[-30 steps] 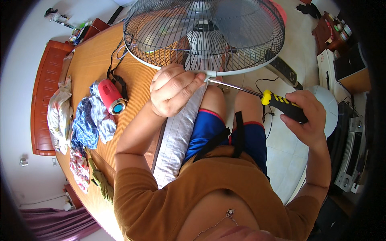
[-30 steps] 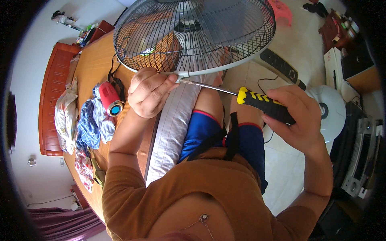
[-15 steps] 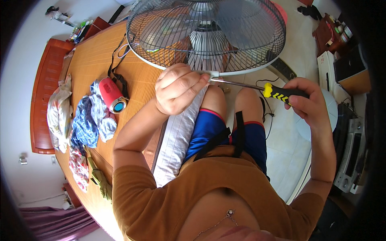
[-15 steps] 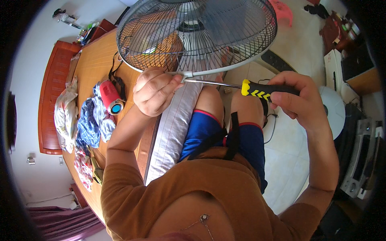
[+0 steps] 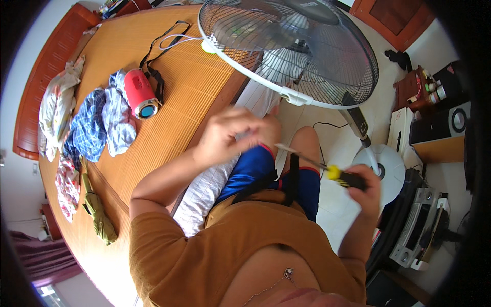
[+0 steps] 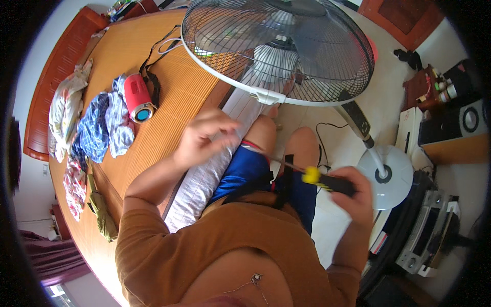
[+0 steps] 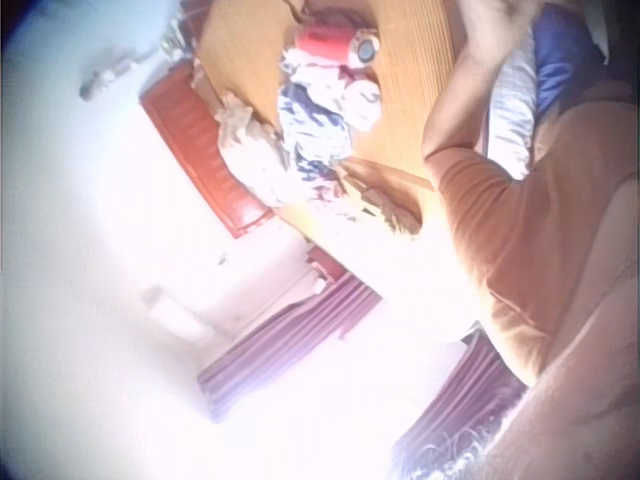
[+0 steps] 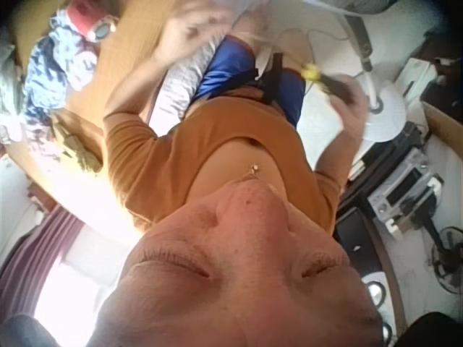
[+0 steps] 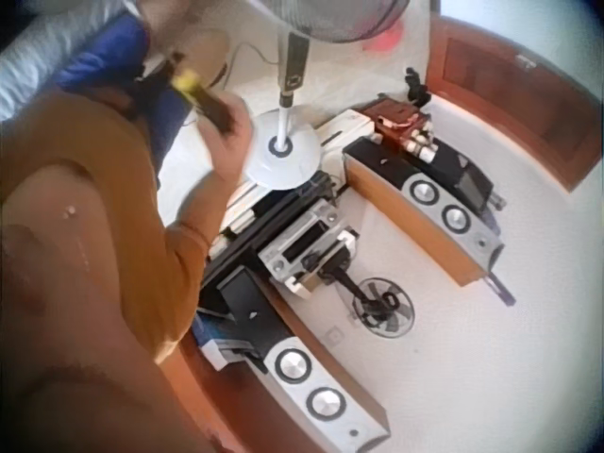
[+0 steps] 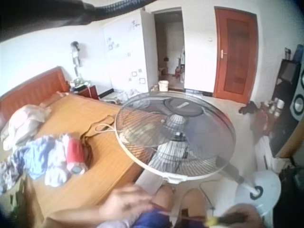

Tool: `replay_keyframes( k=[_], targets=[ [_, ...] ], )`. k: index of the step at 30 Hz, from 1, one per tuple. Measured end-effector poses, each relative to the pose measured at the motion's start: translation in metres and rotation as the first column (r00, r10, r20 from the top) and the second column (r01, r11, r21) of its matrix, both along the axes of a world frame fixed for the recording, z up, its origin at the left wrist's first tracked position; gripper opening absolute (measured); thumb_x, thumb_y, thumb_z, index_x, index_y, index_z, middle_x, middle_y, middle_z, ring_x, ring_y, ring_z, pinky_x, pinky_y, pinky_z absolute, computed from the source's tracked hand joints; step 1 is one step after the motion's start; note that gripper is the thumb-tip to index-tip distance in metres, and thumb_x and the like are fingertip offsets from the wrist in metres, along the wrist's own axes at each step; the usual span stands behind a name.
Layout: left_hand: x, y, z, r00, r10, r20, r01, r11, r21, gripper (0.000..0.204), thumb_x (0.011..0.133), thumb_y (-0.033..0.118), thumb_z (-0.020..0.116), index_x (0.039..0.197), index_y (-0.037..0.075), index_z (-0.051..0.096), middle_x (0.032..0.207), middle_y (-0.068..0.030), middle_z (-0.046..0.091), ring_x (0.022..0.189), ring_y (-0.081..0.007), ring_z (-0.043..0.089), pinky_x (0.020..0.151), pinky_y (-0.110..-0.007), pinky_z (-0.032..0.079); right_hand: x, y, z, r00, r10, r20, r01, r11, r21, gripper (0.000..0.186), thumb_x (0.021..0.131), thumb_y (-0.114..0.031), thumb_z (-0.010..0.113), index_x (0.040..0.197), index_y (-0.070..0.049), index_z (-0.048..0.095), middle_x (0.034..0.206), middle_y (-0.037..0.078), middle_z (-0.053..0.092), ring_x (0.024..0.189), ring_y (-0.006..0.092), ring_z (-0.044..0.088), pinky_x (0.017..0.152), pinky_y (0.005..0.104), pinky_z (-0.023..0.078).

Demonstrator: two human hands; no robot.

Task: The person uses a screwdriver to loosen or tighten a screw on the rim of a fan cage, then manipulates the fan housing and uses the screwdriver on the back of the motor assembly.

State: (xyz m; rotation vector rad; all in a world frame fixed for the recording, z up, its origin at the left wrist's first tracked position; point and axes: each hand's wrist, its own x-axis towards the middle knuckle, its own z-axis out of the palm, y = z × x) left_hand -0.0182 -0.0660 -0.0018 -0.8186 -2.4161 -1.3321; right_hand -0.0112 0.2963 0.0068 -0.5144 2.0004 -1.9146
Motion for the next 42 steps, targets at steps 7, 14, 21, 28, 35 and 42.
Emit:
replay_keyframes(
  k=[7,14,21,28,35,42],
  targets=[
    [0.054,-0.012,-0.025,0.709,-0.322,0.627,-0.458,0.466,0.757,0.031,0.093,0.028,0.052,0.107,0.001,0.057,0.092,-0.0082,0.058,0.064,-0.0135,0.055,0.059,-0.025,0.047,-0.005,-0.174,-0.039,0.907,0.293,-0.302,-0.264,0.955,0.132,0.042,0.081,-0.017,0.066,0.116,-0.001,0.05,0.106,0.015,0.055,0.096,0.0251,0.056,0.082,0.0328,0.044],
    [0.079,-0.166,-0.049,0.412,0.479,0.775,-0.861,0.484,0.158,0.034,0.093,0.03,0.049,0.08,0.001,0.063,0.054,0.0007,0.048,0.04,-0.007,0.039,0.039,-0.021,0.029,-0.022,-0.188,-0.003,0.617,0.135,-0.776,0.028,0.981,0.192,0.027,0.077,-0.01,0.067,0.101,0.0,0.061,0.104,0.015,0.059,0.092,0.0276,0.059,0.077,0.0332,0.048],
    [0.107,-0.231,-0.073,0.191,0.659,0.728,-0.861,0.468,-0.197,0.036,0.086,0.034,0.057,0.071,0.002,0.062,0.051,-0.0005,0.048,0.04,-0.0088,0.042,0.038,-0.024,0.03,-0.028,-0.136,-0.017,0.762,0.022,-0.648,0.127,0.975,0.182,0.011,0.079,0.004,0.057,0.09,0.002,0.062,0.088,0.012,0.062,0.076,0.0185,0.058,0.064,0.0249,0.045],
    [0.108,-0.213,-0.049,0.054,0.976,-0.212,-0.594,-0.139,-0.792,0.055,0.081,0.061,0.048,0.08,0.009,0.067,0.071,-0.0164,0.065,0.071,-0.0351,0.064,0.062,-0.046,0.05,-0.025,-0.095,-0.046,0.832,-0.117,-0.543,0.264,0.943,0.201,0.006,0.079,0.002,0.061,0.085,0.002,0.062,0.083,0.012,0.06,0.067,0.0173,0.057,0.059,0.0253,0.045],
    [0.039,-0.124,-0.019,0.742,0.487,0.461,-0.575,0.816,0.063,0.044,0.084,0.04,0.063,0.105,0.002,0.059,0.085,-0.008,0.063,0.073,-0.014,0.059,0.062,-0.027,0.046,-0.035,-0.041,-0.054,0.796,-0.361,-0.486,0.456,0.886,0.087,0.008,0.082,-0.001,0.059,0.09,0.0,0.062,0.081,0.007,0.06,0.068,0.0128,0.056,0.061,0.023,0.044],
    [-0.051,-0.037,0.043,0.833,0.103,0.543,-0.518,0.49,0.702,0.093,0.082,0.07,0.037,0.145,0.011,0.003,0.144,-0.029,0.014,0.131,-0.0443,0.024,0.101,-0.061,0.026,-0.084,0.015,-0.06,0.645,-0.64,-0.417,0.644,0.749,-0.154,0.031,0.084,-0.013,0.061,0.114,-0.005,0.056,0.11,0.008,0.055,0.096,0.0159,0.054,0.079,0.027,0.044]
  ],
)
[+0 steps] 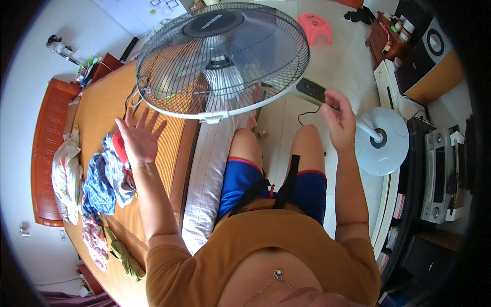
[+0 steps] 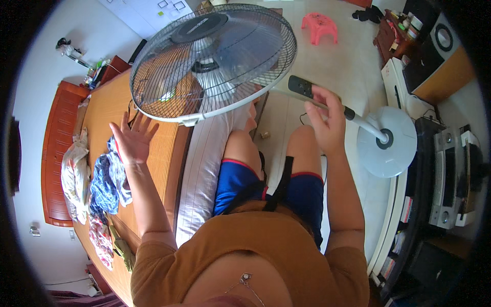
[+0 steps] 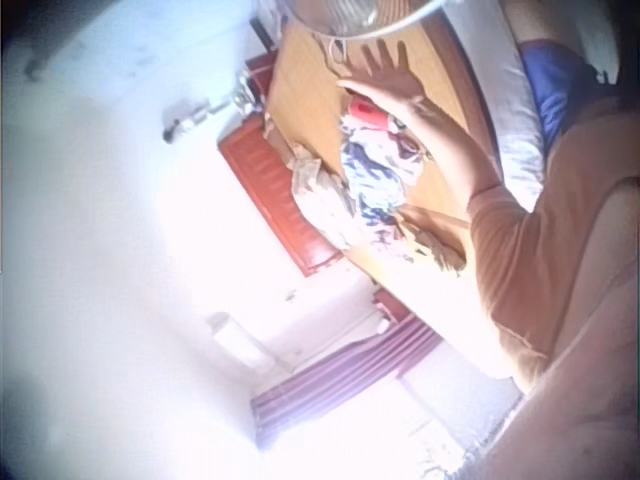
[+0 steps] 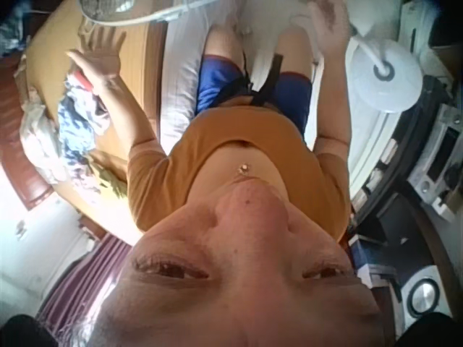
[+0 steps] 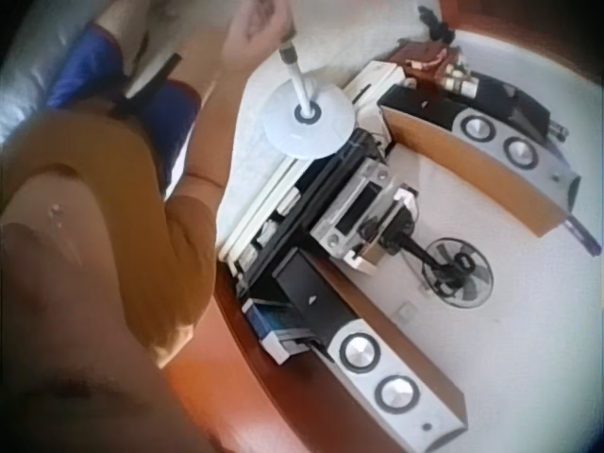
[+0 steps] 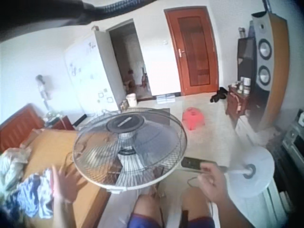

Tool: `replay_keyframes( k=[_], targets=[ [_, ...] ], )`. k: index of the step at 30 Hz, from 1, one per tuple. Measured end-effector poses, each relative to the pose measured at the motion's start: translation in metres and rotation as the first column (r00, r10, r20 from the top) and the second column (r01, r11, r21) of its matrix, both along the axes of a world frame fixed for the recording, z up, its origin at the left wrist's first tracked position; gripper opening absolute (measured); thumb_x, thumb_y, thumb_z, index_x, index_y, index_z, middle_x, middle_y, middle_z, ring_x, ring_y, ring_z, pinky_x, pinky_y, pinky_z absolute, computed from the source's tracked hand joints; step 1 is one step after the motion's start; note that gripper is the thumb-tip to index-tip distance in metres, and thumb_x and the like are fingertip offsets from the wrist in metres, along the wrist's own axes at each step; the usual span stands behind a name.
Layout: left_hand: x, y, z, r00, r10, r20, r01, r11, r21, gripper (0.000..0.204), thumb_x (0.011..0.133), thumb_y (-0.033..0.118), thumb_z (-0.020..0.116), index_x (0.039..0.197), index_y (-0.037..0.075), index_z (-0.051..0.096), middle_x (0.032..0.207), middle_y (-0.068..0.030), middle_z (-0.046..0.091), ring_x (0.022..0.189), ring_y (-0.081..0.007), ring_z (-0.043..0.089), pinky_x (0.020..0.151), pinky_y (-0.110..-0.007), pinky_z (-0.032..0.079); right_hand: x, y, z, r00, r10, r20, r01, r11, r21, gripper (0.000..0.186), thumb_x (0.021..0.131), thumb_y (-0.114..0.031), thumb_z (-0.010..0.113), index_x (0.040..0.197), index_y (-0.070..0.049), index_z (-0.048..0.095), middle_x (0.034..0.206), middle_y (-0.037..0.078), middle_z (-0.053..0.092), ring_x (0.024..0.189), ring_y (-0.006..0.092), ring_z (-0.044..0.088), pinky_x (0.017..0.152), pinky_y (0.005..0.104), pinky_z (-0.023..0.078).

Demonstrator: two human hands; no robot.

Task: The person uses a screwdriver to loosen or tighten a screw on the rim of a fan cage, then manipulates the fan housing and uses the screwdriver on the back of the motor assembly.

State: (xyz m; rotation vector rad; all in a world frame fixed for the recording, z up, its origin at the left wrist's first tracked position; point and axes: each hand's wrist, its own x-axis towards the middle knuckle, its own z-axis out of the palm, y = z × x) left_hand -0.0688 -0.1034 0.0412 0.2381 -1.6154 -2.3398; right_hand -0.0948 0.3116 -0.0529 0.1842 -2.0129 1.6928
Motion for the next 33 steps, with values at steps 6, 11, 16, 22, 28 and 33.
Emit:
replay_keyframes(
  k=[6,11,16,22,28,33],
  targets=[
    [-0.041,0.012,0.003,1.0,0.0,-0.01,0.0,1.0,-0.025,0.083,0.085,0.061,0.045,0.145,0.015,0.01,0.144,-0.0201,0.022,0.129,-0.0386,0.03,0.101,-0.058,0.029,-0.065,-0.027,0.061,0.937,0.154,-0.312,-0.097,0.977,0.19,0.053,0.082,-0.032,0.063,0.128,-0.009,0.048,0.137,0.019,0.036,0.128,0.0341,0.034,0.104,0.0465,0.027],
    [-0.048,0.012,-0.023,0.977,-0.08,-0.195,0.089,0.995,0.034,0.064,0.088,0.031,0.058,0.141,0.02,0.024,0.137,-0.0079,0.037,0.119,-0.0301,0.043,0.093,-0.049,0.042,-0.063,-0.051,0.047,0.914,0.181,-0.362,-0.049,0.937,0.346,0.063,0.075,-0.043,0.068,0.128,-0.014,0.05,0.142,0.021,0.029,0.127,0.0519,0.023,0.103,0.0558,0.024],
    [-0.036,0.019,-0.028,0.975,-0.095,-0.199,0.107,0.993,0.046,0.069,0.082,0.037,0.063,0.139,0.022,0.028,0.135,-0.0076,0.039,0.118,-0.0307,0.044,0.091,-0.052,0.043,-0.06,-0.053,0.045,0.906,0.186,-0.381,-0.04,0.932,0.36,0.062,0.074,-0.044,0.069,0.125,-0.014,0.052,0.141,0.019,0.03,0.126,0.052,0.025,0.102,0.0559,0.025],
    [-0.051,0.042,-0.024,0.991,0.0,-0.131,0.017,0.992,0.126,0.068,0.086,0.056,0.049,0.137,0.014,0.035,0.137,-0.0088,0.04,0.12,-0.0301,0.042,0.098,-0.048,0.039,-0.075,-0.043,0.041,0.927,0.195,-0.32,-0.157,0.978,0.141,0.083,0.077,-0.041,0.069,0.138,-0.001,0.028,0.143,0.026,0.021,0.131,0.0444,0.023,0.106,0.0492,0.023],
    [-0.049,0.034,-0.024,0.992,0.013,-0.124,-0.002,0.996,0.092,0.062,0.092,0.055,0.035,0.137,0.012,0.036,0.135,-0.0099,0.043,0.12,-0.0303,0.043,0.098,-0.049,0.036,-0.088,-0.052,0.02,0.977,0.186,-0.107,-0.199,0.972,-0.128,0.088,0.082,-0.038,0.065,0.14,0.005,0.015,0.145,0.028,0.013,0.138,0.0346,0.01,0.111,0.0413,0.011],
    [-0.063,-0.006,-0.019,0.98,-0.026,-0.196,0.026,1.0,-0.004,0.059,0.094,0.049,0.037,0.136,0.007,0.036,0.135,-0.0111,0.042,0.124,-0.0294,0.04,0.101,-0.046,0.034,-0.092,-0.038,0.034,0.954,0.301,0.011,-0.233,0.759,-0.608,0.064,0.09,-0.034,0.054,0.138,0.001,0.029,0.143,0.017,0.029,0.133,0.0252,0.027,0.108,0.0373,0.022]
  ],
)
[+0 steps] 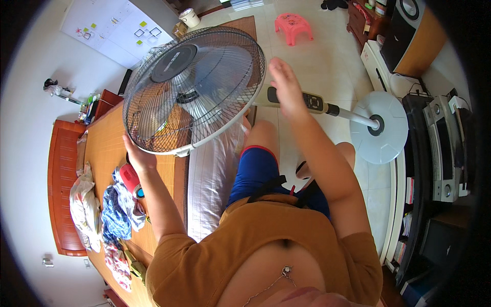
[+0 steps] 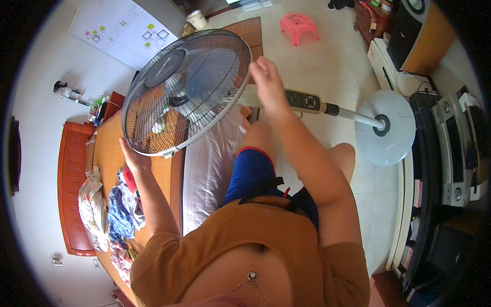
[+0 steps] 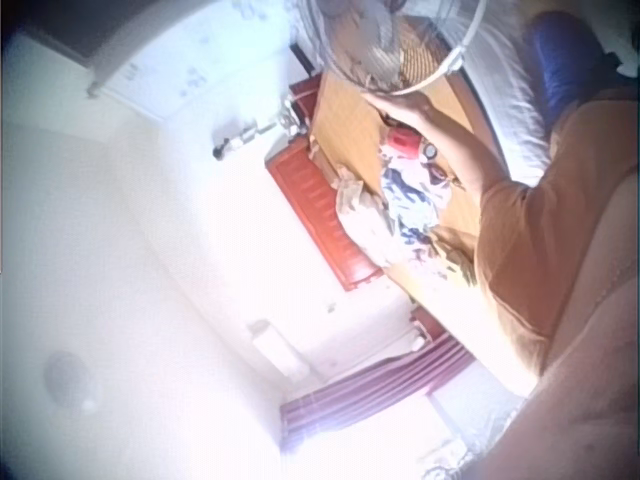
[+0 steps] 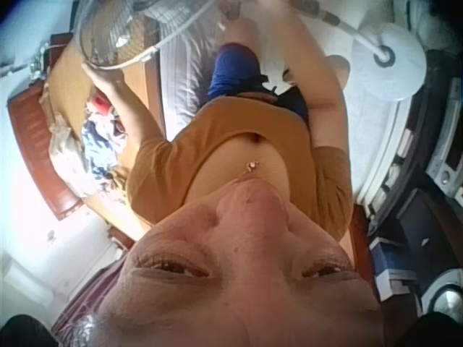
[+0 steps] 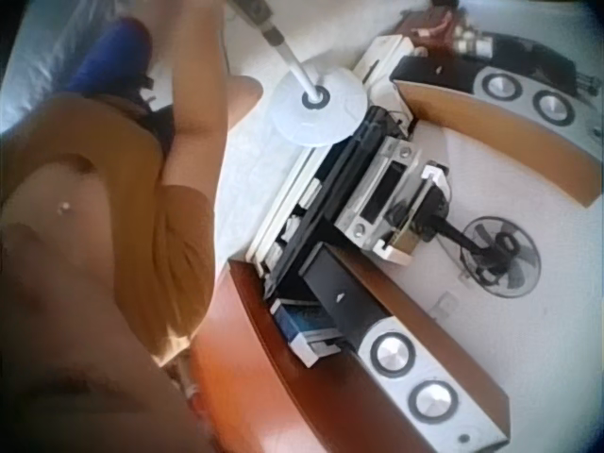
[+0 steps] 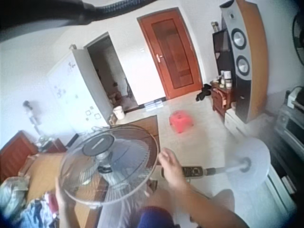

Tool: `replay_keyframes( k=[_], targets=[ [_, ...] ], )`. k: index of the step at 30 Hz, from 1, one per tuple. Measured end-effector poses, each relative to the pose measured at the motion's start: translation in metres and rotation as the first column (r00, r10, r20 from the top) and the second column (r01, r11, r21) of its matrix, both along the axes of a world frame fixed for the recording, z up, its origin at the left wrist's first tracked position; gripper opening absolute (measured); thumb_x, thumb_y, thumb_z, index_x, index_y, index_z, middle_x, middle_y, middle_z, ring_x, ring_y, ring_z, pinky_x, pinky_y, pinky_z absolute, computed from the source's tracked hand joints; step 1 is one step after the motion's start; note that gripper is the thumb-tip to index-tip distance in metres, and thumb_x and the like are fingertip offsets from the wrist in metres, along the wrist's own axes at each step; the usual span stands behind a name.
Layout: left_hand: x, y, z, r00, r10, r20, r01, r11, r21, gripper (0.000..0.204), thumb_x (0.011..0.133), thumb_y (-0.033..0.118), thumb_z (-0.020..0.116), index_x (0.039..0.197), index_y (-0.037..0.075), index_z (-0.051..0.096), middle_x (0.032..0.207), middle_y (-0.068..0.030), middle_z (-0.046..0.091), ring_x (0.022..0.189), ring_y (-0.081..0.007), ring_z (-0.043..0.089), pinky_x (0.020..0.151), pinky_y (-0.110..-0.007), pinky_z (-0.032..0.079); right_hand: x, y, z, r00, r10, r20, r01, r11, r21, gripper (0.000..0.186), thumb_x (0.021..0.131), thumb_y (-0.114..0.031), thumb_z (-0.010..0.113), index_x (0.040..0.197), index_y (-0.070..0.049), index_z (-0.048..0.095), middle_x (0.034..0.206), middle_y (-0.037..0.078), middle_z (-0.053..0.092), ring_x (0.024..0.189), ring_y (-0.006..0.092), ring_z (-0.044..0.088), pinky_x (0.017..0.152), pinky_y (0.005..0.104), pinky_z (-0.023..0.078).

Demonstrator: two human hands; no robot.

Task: The person uses a screwdriver to loosen or tighten a screw on the rim of a fan cage, then manipulates the fan housing and uses the screwdriver on the back of the motor assembly.

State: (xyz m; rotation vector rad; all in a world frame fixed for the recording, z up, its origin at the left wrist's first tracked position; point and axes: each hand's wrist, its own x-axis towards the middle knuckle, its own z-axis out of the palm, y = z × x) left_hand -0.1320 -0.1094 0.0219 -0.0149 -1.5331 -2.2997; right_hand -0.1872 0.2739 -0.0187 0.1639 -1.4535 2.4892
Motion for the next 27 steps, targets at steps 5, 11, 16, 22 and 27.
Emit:
replay_keyframes(
  k=[5,11,16,22,27],
  targets=[
    [-0.038,-0.015,0.027,0.986,0.138,0.091,-0.148,0.983,0.107,0.051,0.097,0.041,0.034,0.13,0.003,0.042,0.127,-0.0145,0.049,0.116,-0.0278,0.048,0.099,-0.043,0.037,-0.038,0.001,0.009,0.943,0.16,0.292,-0.095,0.97,-0.225,0.041,0.094,-0.026,0.048,0.125,-0.001,0.046,0.123,0.011,0.054,0.112,0.0231,0.051,0.098,0.0345,0.036],
    [-0.05,-0.019,0.01,0.999,0.036,-0.034,-0.028,0.975,0.219,0.043,0.097,0.029,0.038,0.122,-0.005,0.048,0.116,-0.0143,0.057,0.105,-0.026,0.056,0.092,-0.037,0.044,-0.082,0.008,-0.039,0.979,0.124,0.159,-0.063,0.936,-0.346,0.032,0.094,-0.024,0.044,0.115,-0.002,0.054,0.108,0.009,0.061,0.093,0.0197,0.059,0.079,0.0364,0.048],
    [-0.044,-0.013,0.035,0.99,-0.014,0.139,-0.02,0.97,0.242,0.059,0.097,0.041,0.034,0.141,0.003,0.022,0.138,-0.0163,0.038,0.122,-0.0294,0.043,0.103,-0.04,0.034,-0.062,-0.008,0.014,0.925,0.203,0.32,-0.076,0.927,-0.368,0.032,0.094,-0.017,0.038,0.113,0.002,0.056,0.106,0.015,0.062,0.093,0.0265,0.061,0.084,0.0391,0.05],
    [-0.079,-0.03,0.009,0.999,-0.012,-0.038,0.026,0.915,0.403,0.043,0.094,0.027,0.045,0.131,0.004,0.044,0.115,-0.0128,0.059,0.098,-0.0254,0.059,0.084,-0.038,0.049,-0.086,0.006,-0.004,0.925,0.217,0.311,-0.116,0.943,-0.31,0.031,0.094,-0.016,0.038,0.107,0.005,0.057,0.099,0.017,0.063,0.085,0.0272,0.063,0.076,0.0394,0.054],
    [-0.086,-0.037,0.004,0.999,-0.007,-0.045,0.024,0.916,0.4,0.041,0.094,0.022,0.041,0.13,0.003,0.045,0.119,-0.0149,0.056,0.103,-0.0278,0.056,0.089,-0.041,0.046,-0.072,-0.003,0.015,0.93,0.135,0.342,-0.054,0.97,-0.236,0.028,0.093,-0.012,0.037,0.103,0.005,0.057,0.095,0.016,0.063,0.08,0.0267,0.062,0.071,0.0381,0.054]
  ],
)
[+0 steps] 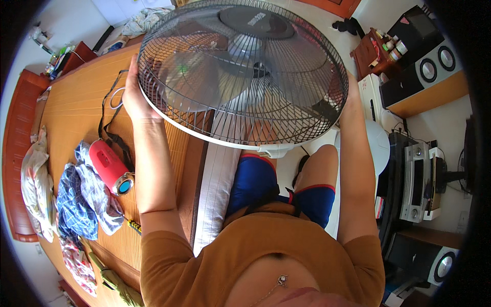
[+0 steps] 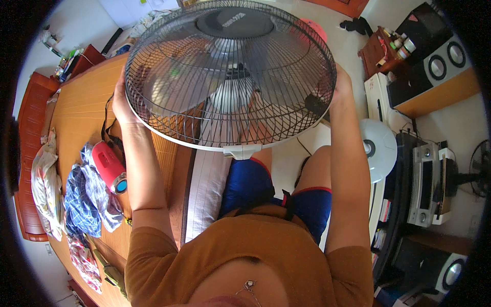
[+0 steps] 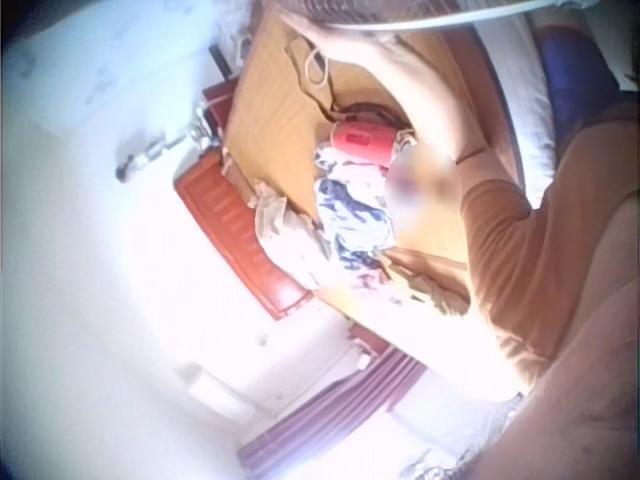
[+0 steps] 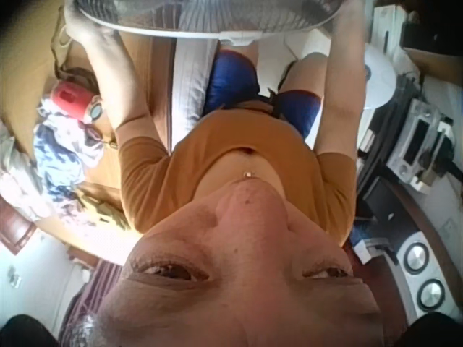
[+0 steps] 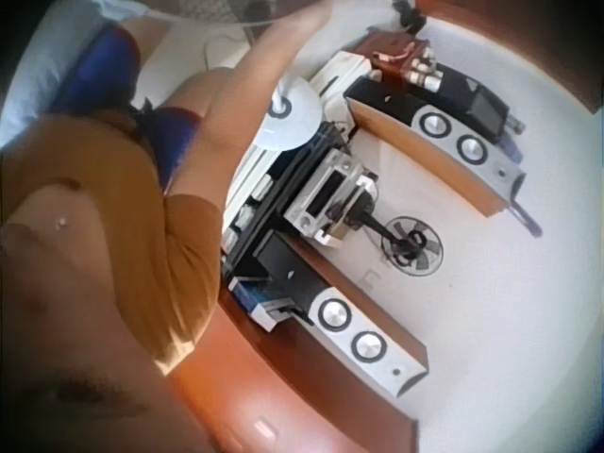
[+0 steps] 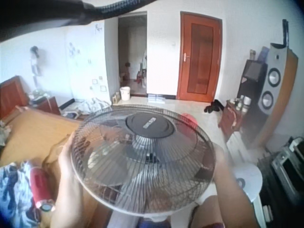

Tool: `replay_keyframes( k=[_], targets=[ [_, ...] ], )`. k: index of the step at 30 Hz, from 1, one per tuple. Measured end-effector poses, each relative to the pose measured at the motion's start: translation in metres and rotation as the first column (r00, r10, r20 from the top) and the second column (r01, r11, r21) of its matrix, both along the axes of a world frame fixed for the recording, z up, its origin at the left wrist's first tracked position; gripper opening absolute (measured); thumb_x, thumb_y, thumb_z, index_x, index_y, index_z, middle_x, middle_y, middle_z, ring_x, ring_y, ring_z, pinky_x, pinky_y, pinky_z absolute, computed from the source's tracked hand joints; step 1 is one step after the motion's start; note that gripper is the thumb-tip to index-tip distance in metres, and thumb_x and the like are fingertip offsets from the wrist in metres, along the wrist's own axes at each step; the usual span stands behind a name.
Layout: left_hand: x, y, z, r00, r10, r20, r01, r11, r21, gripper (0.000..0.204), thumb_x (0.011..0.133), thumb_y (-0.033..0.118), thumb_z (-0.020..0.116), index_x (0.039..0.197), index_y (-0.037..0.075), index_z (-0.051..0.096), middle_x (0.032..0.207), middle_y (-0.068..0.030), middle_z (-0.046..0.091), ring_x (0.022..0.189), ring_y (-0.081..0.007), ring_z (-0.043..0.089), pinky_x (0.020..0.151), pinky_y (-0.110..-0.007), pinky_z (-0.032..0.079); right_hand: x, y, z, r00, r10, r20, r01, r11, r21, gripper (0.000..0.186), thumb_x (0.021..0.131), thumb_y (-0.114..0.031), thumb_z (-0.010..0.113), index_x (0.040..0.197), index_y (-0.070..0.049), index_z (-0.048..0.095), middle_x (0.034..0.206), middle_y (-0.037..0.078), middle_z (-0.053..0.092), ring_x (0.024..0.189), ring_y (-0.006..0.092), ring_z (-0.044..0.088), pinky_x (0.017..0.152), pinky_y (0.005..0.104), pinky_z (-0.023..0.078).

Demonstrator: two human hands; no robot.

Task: The person uses a screwdriver to loosen or tighten a screw on the rim of a fan cage, then manipulates the fan housing and uses the screwdriver on the back of the motor assembly.

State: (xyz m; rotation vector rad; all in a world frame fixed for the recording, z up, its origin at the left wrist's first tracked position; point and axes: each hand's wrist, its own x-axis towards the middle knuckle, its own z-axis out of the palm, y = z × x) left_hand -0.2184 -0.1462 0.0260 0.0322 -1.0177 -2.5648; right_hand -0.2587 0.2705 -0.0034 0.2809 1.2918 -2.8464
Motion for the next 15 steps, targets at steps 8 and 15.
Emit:
replay_keyframes(
  k=[8,15],
  targets=[
    [0.004,0.002,0.009,0.988,0.13,-0.083,-0.151,0.935,-0.321,0.042,0.097,0.02,0.032,0.132,-0.002,0.041,0.128,-0.0166,0.05,0.116,-0.0277,0.05,0.098,-0.039,0.041,-0.025,0.041,-0.019,0.816,0.567,-0.11,-0.571,0.762,-0.305,0.031,0.092,-0.026,0.042,0.098,-0.003,0.062,0.088,0.011,0.065,0.074,0.0239,0.061,0.069,0.0377,0.051],
    [-0.013,-0.017,0.012,0.999,-0.038,-0.035,0.021,0.914,-0.405,0.036,0.094,0.014,0.03,0.115,-0.008,0.051,0.113,-0.0216,0.058,0.101,-0.0329,0.057,0.089,-0.043,0.047,-0.023,0.057,-0.012,0.942,0.335,-0.02,-0.336,0.94,-0.068,0.034,0.092,-0.031,0.043,0.102,-0.005,0.061,0.089,0.01,0.065,0.067,0.0187,0.058,0.06,0.032,0.047]
  ],
)
